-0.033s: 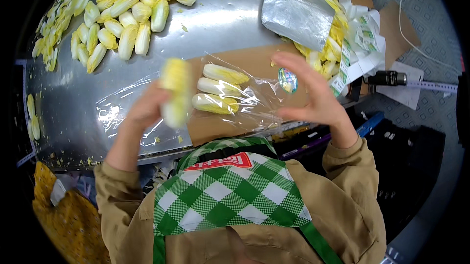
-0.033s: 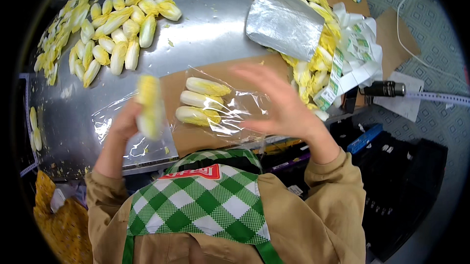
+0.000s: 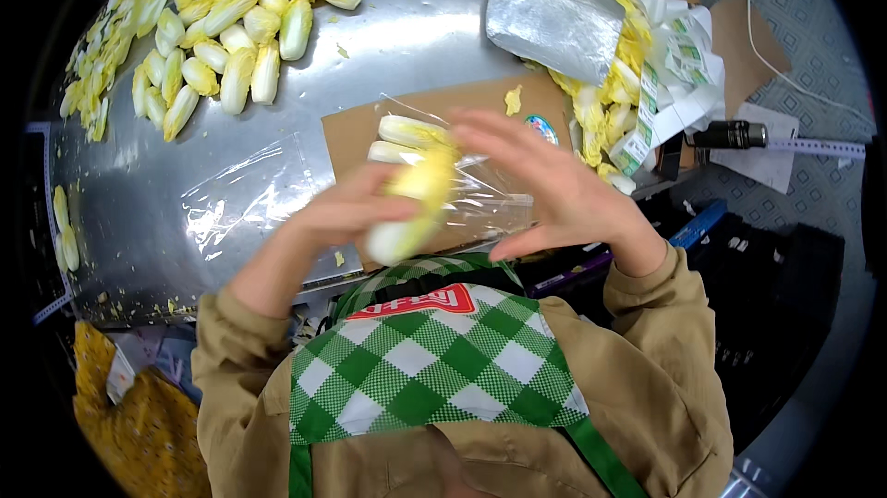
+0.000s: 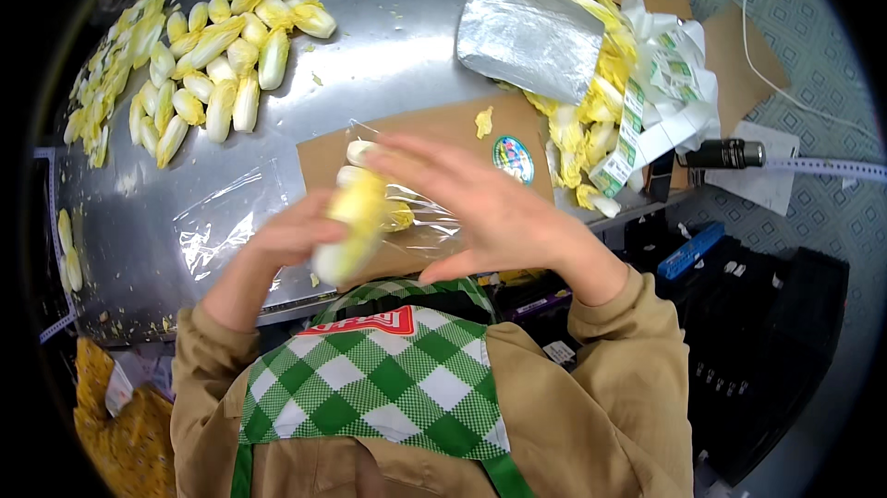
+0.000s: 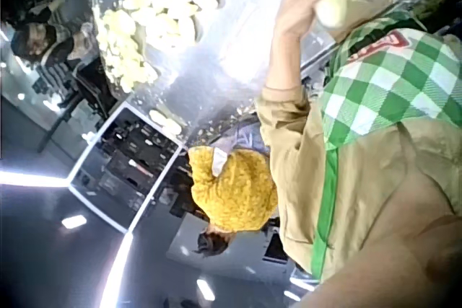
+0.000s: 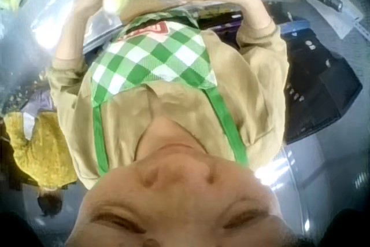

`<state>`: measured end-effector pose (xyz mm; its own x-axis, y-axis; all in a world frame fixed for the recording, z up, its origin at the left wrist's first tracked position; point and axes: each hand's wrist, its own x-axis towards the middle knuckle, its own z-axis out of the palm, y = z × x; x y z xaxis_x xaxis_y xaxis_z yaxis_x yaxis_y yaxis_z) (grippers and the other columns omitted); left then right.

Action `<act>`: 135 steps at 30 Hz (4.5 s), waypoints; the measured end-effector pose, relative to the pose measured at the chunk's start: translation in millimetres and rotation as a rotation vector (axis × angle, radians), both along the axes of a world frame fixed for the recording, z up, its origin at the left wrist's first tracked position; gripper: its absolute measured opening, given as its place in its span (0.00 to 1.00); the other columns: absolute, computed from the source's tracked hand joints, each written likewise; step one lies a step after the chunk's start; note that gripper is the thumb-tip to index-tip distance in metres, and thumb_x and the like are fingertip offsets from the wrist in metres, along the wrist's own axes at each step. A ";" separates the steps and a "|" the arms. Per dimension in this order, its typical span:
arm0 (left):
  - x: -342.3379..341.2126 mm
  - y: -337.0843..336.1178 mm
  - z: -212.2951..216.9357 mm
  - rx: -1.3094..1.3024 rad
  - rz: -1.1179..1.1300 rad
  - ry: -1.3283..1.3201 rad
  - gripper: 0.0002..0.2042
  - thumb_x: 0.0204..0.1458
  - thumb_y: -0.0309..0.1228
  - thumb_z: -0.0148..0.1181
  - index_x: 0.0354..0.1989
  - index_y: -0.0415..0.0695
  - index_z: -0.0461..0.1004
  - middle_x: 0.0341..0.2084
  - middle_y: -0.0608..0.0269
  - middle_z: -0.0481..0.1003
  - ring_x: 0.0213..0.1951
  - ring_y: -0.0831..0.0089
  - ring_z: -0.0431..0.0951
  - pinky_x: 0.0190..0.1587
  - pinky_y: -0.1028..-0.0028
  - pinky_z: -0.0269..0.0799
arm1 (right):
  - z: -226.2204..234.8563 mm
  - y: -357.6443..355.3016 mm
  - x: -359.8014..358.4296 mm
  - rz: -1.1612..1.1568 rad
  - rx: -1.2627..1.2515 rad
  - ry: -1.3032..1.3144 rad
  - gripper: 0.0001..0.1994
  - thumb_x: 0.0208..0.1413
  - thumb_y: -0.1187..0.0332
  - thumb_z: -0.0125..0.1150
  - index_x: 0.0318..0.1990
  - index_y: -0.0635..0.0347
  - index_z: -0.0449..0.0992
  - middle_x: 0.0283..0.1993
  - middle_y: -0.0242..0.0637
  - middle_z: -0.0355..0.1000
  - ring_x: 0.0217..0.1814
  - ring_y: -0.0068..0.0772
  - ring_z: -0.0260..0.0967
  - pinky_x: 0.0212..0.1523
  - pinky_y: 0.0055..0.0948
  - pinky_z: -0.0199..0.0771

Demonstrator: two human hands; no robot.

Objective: The person picks up several endive stalks from a metal table, arranges them on a sheet of plastic film, wraps the film around the vegetables by hand, and places the finished package into a crate.

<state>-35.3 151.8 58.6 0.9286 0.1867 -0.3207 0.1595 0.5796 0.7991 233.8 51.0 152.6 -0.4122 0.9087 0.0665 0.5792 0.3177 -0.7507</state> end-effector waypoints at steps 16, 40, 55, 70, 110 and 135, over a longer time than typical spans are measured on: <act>30.1 -20.7 -56.6 0.589 0.614 0.332 0.18 0.61 0.39 0.57 0.52 0.38 0.74 0.40 0.56 0.77 0.46 0.66 0.76 0.49 0.70 0.69 | -146.2 -126.2 57.1 -0.816 -0.382 -0.073 0.14 0.63 0.63 0.58 0.48 0.63 0.77 0.37 0.34 0.78 0.36 0.29 0.77 0.39 0.30 0.77; -6.9 -55.7 -161.5 0.363 0.773 0.459 0.25 0.68 0.46 0.41 0.63 0.38 0.67 0.54 0.51 0.71 0.59 0.63 0.69 0.64 0.70 0.59 | -180.5 -28.4 -68.2 -0.292 0.081 -0.214 0.35 0.46 0.73 0.71 0.64 0.42 0.69 0.52 0.45 0.66 0.50 0.48 0.68 0.50 0.37 0.73; -11.2 -49.7 -134.7 0.154 0.701 0.424 0.29 0.70 0.48 0.34 0.70 0.39 0.56 0.65 0.56 0.63 0.63 0.67 0.64 0.66 0.69 0.56 | -173.8 -27.2 -53.3 -0.184 -0.324 -0.234 0.34 0.59 0.59 0.60 0.71 0.25 0.55 0.37 0.50 0.71 0.36 0.54 0.76 0.38 0.44 0.78; -22.6 -42.3 -136.4 0.643 0.581 0.550 0.31 0.68 0.47 0.34 0.73 0.38 0.46 0.73 0.51 0.47 0.74 0.58 0.43 0.73 0.61 0.37 | -194.2 -8.6 -70.1 -0.166 -0.030 0.048 0.31 0.61 0.64 0.57 0.71 0.40 0.56 0.38 0.53 0.75 0.34 0.52 0.76 0.36 0.43 0.76; -28.4 -46.4 -127.0 1.754 -0.058 0.416 0.45 0.48 0.39 0.66 0.74 0.49 0.46 0.75 0.58 0.42 0.74 0.54 0.41 0.68 0.37 0.38 | -180.9 -201.6 -116.7 -1.197 -1.089 1.200 0.10 0.56 0.70 0.53 0.31 0.67 0.78 0.24 0.40 0.77 0.23 0.28 0.76 0.23 0.20 0.71; -31.4 -32.3 -136.6 1.871 -0.123 0.308 0.40 0.55 0.46 0.55 0.74 0.51 0.46 0.75 0.60 0.43 0.75 0.55 0.41 0.67 0.36 0.39 | -202.8 -296.9 -110.4 -1.529 -0.928 0.171 0.15 0.48 0.60 0.59 0.17 0.60 0.78 0.17 0.40 0.74 0.21 0.28 0.74 0.24 0.32 0.74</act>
